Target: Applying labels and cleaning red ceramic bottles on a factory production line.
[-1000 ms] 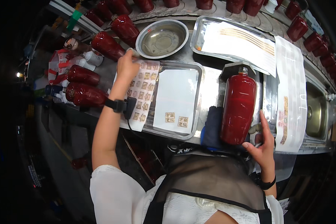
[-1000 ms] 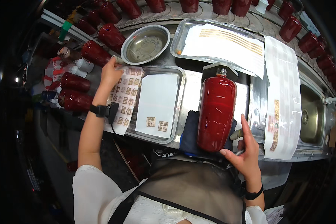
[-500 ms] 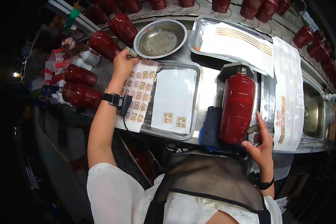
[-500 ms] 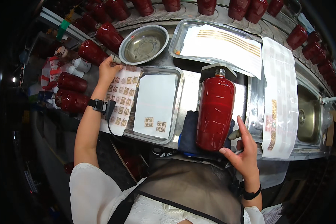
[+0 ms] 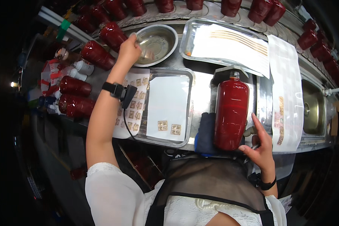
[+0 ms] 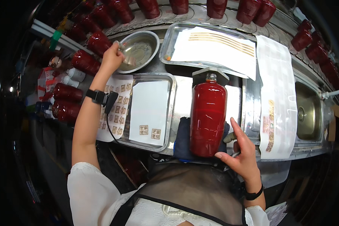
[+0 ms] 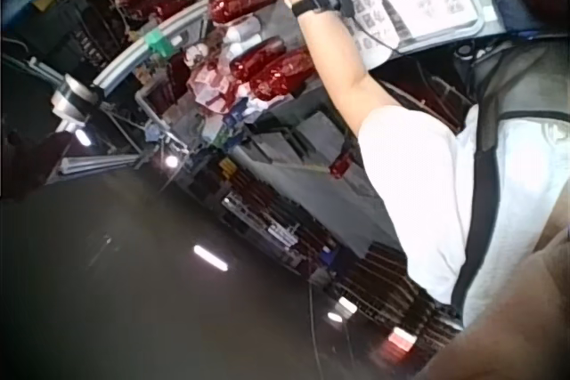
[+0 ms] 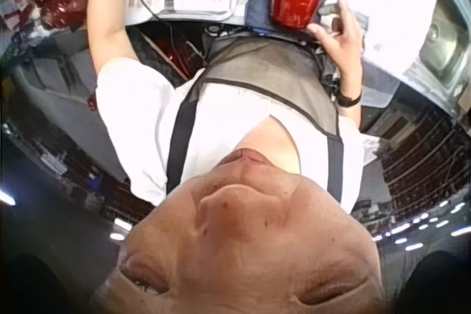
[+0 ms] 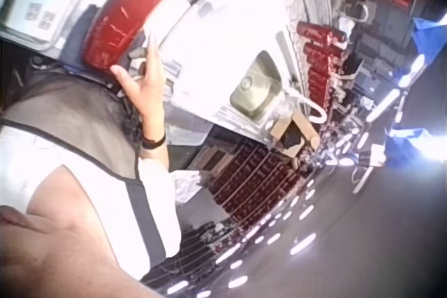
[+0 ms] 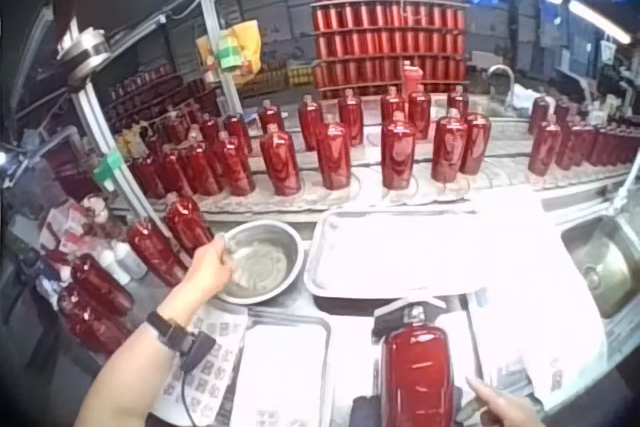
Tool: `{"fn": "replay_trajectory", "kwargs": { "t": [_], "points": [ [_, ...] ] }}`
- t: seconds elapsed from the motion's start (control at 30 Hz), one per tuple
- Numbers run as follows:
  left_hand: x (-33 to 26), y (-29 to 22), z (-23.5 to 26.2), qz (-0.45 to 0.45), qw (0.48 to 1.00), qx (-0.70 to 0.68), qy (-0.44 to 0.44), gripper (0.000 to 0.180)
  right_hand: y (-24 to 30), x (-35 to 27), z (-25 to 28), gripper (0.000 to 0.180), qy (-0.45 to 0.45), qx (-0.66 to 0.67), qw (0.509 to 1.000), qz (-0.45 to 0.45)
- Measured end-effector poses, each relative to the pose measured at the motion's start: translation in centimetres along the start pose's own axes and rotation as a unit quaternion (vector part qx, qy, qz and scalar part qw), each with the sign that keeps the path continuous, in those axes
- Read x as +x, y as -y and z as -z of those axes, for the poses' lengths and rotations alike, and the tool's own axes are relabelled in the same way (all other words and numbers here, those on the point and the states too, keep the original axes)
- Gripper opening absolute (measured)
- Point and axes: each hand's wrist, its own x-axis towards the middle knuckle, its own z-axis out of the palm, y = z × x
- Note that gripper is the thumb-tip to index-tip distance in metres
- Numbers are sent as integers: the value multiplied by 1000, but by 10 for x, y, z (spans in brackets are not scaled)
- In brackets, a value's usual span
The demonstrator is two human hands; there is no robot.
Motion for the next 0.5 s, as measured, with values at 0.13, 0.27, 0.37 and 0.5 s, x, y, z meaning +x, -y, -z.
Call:
{"fn": "replay_trajectory", "kwargs": {
  "t": [0.13,0.27,0.37,0.5],
  "points": [
    [7,11,-25,26,991,102,87,29,-1,-2,4,97,-16,3,1000,4],
    [-15,-26,11,5,999,-29,23,32,-3,-2,8,87,-33,26,999,-4],
    [-56,-83,47,12,986,-156,57,31,-4,4,6,72,-44,40,998,11],
    [-116,-166,91,-103,962,-201,155,35,0,19,2,52,-81,67,994,25]
  ]
}}
